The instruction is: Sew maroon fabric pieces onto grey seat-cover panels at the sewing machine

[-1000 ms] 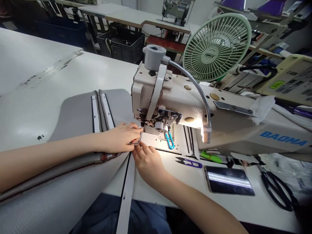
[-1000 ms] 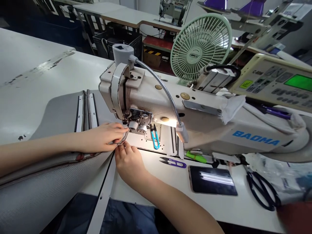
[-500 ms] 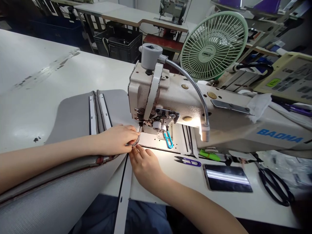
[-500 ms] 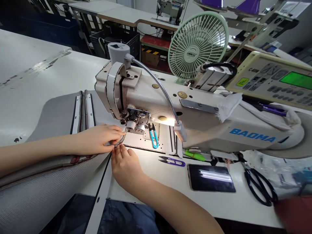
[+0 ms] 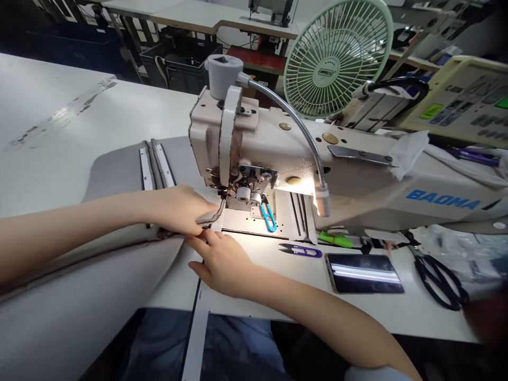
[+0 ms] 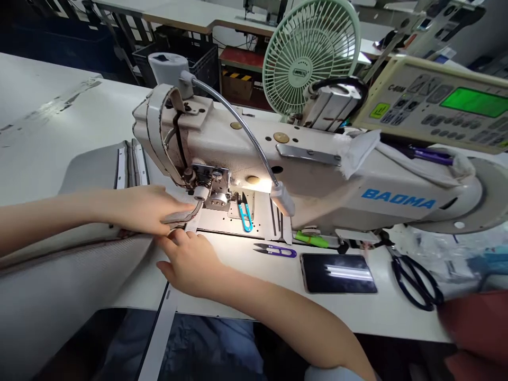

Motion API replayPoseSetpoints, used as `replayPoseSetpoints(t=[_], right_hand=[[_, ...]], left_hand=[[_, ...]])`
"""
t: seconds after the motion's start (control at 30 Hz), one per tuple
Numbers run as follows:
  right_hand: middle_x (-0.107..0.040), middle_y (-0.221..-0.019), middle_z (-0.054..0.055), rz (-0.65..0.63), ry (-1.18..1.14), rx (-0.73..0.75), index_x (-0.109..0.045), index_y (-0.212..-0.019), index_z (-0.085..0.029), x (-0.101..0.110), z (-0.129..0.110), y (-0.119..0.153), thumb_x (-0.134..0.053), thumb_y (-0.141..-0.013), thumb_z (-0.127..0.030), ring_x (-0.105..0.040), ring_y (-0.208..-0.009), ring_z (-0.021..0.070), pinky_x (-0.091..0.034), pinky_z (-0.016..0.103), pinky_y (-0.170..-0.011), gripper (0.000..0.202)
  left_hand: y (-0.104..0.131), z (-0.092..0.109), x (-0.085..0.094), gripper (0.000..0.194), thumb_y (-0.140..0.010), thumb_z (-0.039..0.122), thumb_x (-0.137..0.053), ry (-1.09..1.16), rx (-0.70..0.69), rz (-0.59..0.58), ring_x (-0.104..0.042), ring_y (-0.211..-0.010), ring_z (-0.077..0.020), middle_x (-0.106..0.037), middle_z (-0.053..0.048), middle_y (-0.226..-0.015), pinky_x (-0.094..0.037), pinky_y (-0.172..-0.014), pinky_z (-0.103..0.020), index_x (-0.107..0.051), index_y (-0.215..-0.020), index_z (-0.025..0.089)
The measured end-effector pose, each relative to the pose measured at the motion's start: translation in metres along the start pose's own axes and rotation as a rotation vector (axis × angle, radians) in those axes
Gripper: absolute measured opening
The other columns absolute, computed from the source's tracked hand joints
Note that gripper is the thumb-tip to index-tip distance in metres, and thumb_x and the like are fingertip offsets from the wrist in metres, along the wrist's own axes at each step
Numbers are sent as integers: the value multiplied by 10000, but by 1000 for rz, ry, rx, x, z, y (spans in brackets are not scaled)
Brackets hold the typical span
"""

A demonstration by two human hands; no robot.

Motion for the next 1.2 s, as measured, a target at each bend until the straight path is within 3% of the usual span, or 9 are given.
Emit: replayPoseSetpoints(t=[0.1, 0.2, 0.27, 0.4, 0.67, 0.8, 1.0, 1.2], right_hand=[[-566, -1217, 139, -72, 11, -18, -504, -1373, -202, -1, 3, -3, -535, -965, -469, -613, -813, 216, -511, 362, -686, 489], [-608, -1192, 155, -10, 85, 16, -597, -1263, -139, 5, 3, 10, -589, -940, -405, -604, -979, 272, -517, 400, -806, 419], [-597, -1290, 195, 84, 180, 16, -599, -1271, -78, 7, 4, 23, -617, -925, -368, -563, -1120, 306, -499, 418, -891, 452], [-550, -1389, 257, 142, 373, 84, -566, -1320, 21, -9, 1, 32, -550, -973, -423, -500, -1269, 332, -485, 413, -926, 564], [-576, -1374, 234, 137, 408, 46, -574, -1321, 18, -10, 15, 11, -553, -970, -454, -524, -1229, 328, -505, 411, -842, 589], [-556, -1400, 227, 134, 375, 31, -561, -1343, 10, -7, 23, 8, -556, -970, -447, -516, -1243, 328, -502, 426, -863, 590], [-609, -1335, 225, 172, 340, 18, -603, -1292, 1, -1, 34, 2, -574, -966, -405, -514, -1264, 331, -497, 433, -887, 522], [-573, -1369, 251, 179, 366, 57, -619, -1261, 21, -9, 24, 11, -538, -986, -302, -535, -1249, 325, -495, 433, -886, 433]], left_hand=[[-4, 2, -9, 143, -767, 221, -502, -23, 69, -124, -565, -645, -199, -647, -31, -727, -339, -579, -292, -577, -888, 210], [-6, 10, -15, 164, -810, 242, -478, -32, 59, -48, -605, -722, -232, -683, -42, -816, -358, -609, -302, -591, -926, 216], [-4, 13, -20, 214, -828, 232, -460, -40, 41, 2, -625, -781, -248, -701, -43, -867, -386, -657, -312, -614, -977, 227], [-5, 11, -27, 296, -852, 227, -443, -68, 72, 23, -646, -832, -266, -716, -61, -936, -414, -701, -328, -619, -1091, 228], [-19, 9, -15, 173, -874, 237, -444, -90, 104, 121, -646, -798, -246, -696, -68, -838, -374, -646, -317, -597, -935, 187], [-24, 7, -15, 179, -885, 271, -446, -66, 106, 90, -628, -754, -235, -687, -62, -811, -349, -622, -320, -602, -863, 186], [-27, 7, -11, 203, -887, 242, -399, -30, 118, 152, -593, -707, -207, -663, -68, -769, -324, -604, -311, -575, -815, 172], [-20, 15, -6, 91, -806, 247, -497, -86, 91, 84, -610, -755, -229, -661, -79, -816, -344, -623, -310, -553, -817, 176]])
Point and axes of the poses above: each hand's wrist, its own y-axis away from the middle knuckle, its own x-axis out of the back of the hand, z = x × y, the point moved 8 cm from there along -y, towards the middle knuckle
